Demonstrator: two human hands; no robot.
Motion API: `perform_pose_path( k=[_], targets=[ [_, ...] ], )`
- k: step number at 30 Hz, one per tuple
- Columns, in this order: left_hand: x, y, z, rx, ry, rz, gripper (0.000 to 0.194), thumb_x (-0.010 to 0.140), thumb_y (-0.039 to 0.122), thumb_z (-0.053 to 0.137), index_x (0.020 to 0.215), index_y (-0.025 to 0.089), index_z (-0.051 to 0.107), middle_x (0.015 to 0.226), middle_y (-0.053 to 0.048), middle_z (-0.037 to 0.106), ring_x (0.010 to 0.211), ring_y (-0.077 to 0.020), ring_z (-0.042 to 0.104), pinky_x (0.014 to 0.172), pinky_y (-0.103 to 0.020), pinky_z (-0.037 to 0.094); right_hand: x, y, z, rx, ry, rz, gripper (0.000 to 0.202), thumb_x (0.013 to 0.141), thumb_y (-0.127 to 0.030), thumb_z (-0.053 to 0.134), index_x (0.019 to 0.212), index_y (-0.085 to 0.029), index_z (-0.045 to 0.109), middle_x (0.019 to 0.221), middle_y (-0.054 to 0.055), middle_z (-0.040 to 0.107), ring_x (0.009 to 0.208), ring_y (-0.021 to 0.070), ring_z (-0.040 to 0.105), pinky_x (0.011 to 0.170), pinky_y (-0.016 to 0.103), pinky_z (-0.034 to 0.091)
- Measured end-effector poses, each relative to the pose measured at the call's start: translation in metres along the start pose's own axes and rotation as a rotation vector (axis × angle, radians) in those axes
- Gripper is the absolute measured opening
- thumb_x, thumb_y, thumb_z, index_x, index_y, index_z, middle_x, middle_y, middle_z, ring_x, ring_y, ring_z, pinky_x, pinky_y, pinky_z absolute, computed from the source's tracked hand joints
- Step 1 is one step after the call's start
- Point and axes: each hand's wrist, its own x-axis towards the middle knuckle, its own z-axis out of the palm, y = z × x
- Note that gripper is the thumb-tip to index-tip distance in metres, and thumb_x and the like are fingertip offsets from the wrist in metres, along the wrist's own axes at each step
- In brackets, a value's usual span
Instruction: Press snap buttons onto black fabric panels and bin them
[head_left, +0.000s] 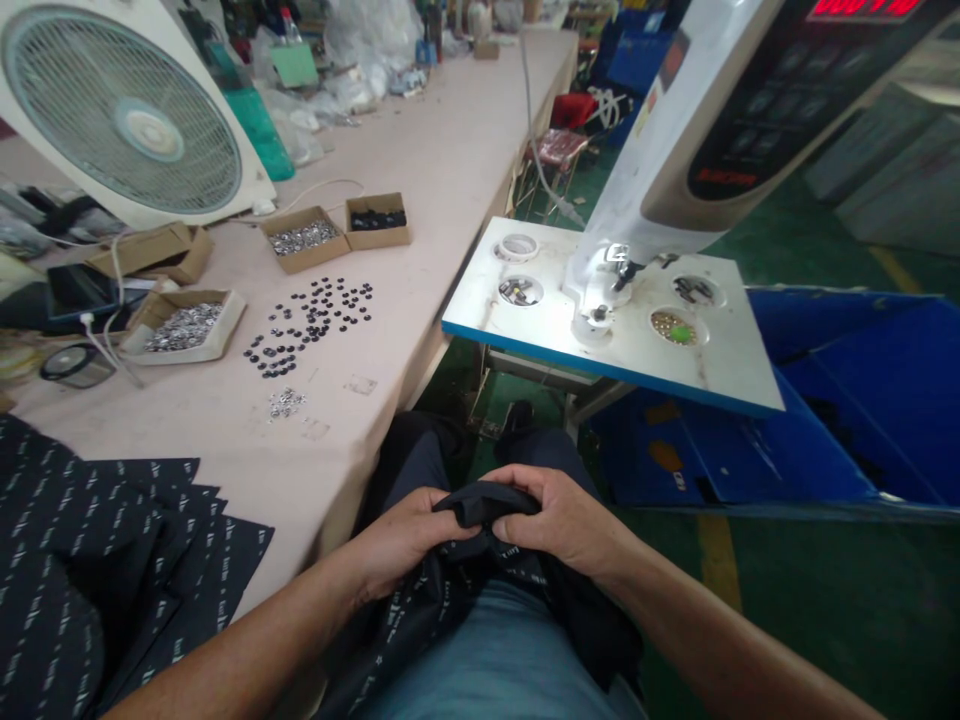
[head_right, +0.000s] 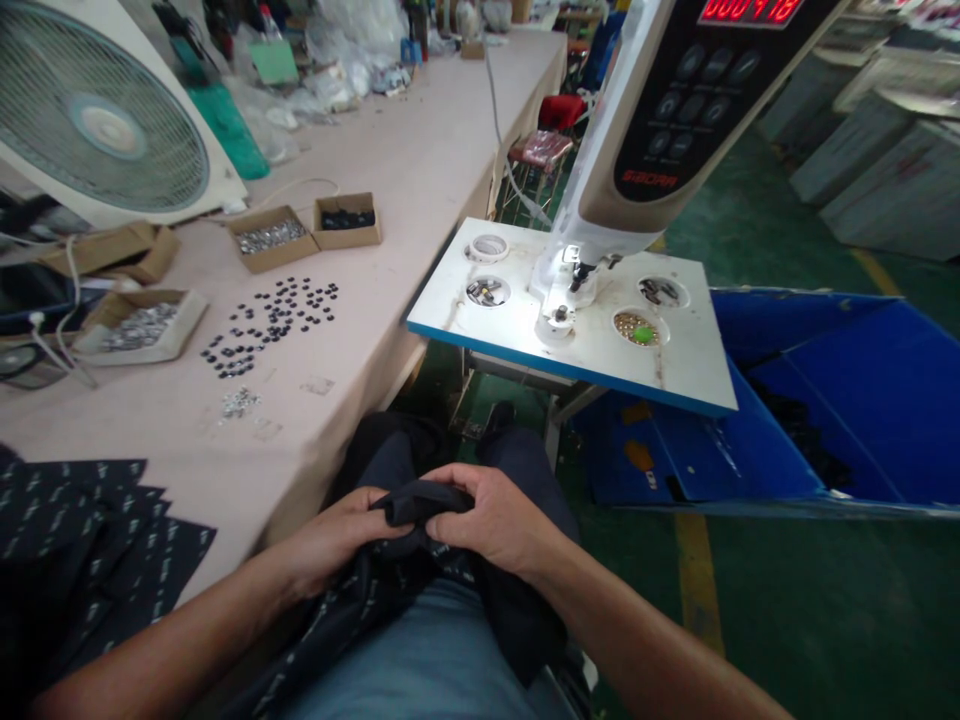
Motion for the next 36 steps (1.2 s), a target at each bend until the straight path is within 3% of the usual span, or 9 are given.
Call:
perform_pose_path(
  k=[9, 20, 31, 36],
  targets=[
    [0.001, 0.001, 0.004, 0.203, 0.061, 0.087, 0.033, 0.061, 0.036, 0.09, 0.076, 0.011, 0.073, 0.071, 0.001, 0.067, 0.065, -0.0083, 0.052, 0.067, -0.02, 0.036, -0.009, -0.01, 0.006, -0.283, 0.141, -0.136, 0.036, 0.07, -0.009, 0.064, 0.103, -0.019, 0.075, 0.089, -0.001, 0.075, 0.08, 0.017, 0.066, 0.072, 0.023, 0.047],
    [0.002, -0.003, 0.002, 0.331, 0.006, 0.115, 0.031, 0.067, 0.036, 0.085, 0.083, 0.011, 0.076, 0.071, 0.001, 0.066, 0.067, -0.0094, 0.051, 0.07, -0.021, 0.036, -0.014, -0.004, 0.001, -0.262, 0.039, -0.145, 0.033, 0.071, -0.012, 0.069, 0.103, -0.019, 0.073, 0.091, -0.001, 0.074, 0.081, 0.017, 0.065, 0.073, 0.023, 0.047],
    [0.001, 0.003, 0.006, 0.145, 0.05, -0.003, 0.037, 0.064, 0.044, 0.086, 0.074, 0.011, 0.072, 0.067, 0.0, 0.065, 0.059, -0.0086, 0.048, 0.059, -0.021, 0.032, -0.012, 0.0, 0.006, -0.188, 0.068, -0.147, 0.044, 0.069, -0.01, 0.06, 0.109, -0.021, 0.074, 0.088, -0.002, 0.074, 0.075, 0.0159, 0.064, 0.067, 0.022, 0.048],
    [0.001, 0.004, 0.009, 0.095, 0.008, -0.009, 0.035, 0.064, 0.041, 0.087, 0.076, 0.011, 0.073, 0.068, 0.0, 0.067, 0.058, -0.0074, 0.051, 0.059, -0.019, 0.035, -0.013, 0.0, 0.003, -0.122, 0.057, -0.093, 0.044, 0.069, -0.01, 0.061, 0.11, -0.02, 0.075, 0.091, -0.002, 0.075, 0.08, 0.0171, 0.065, 0.07, 0.022, 0.048]
  ],
)
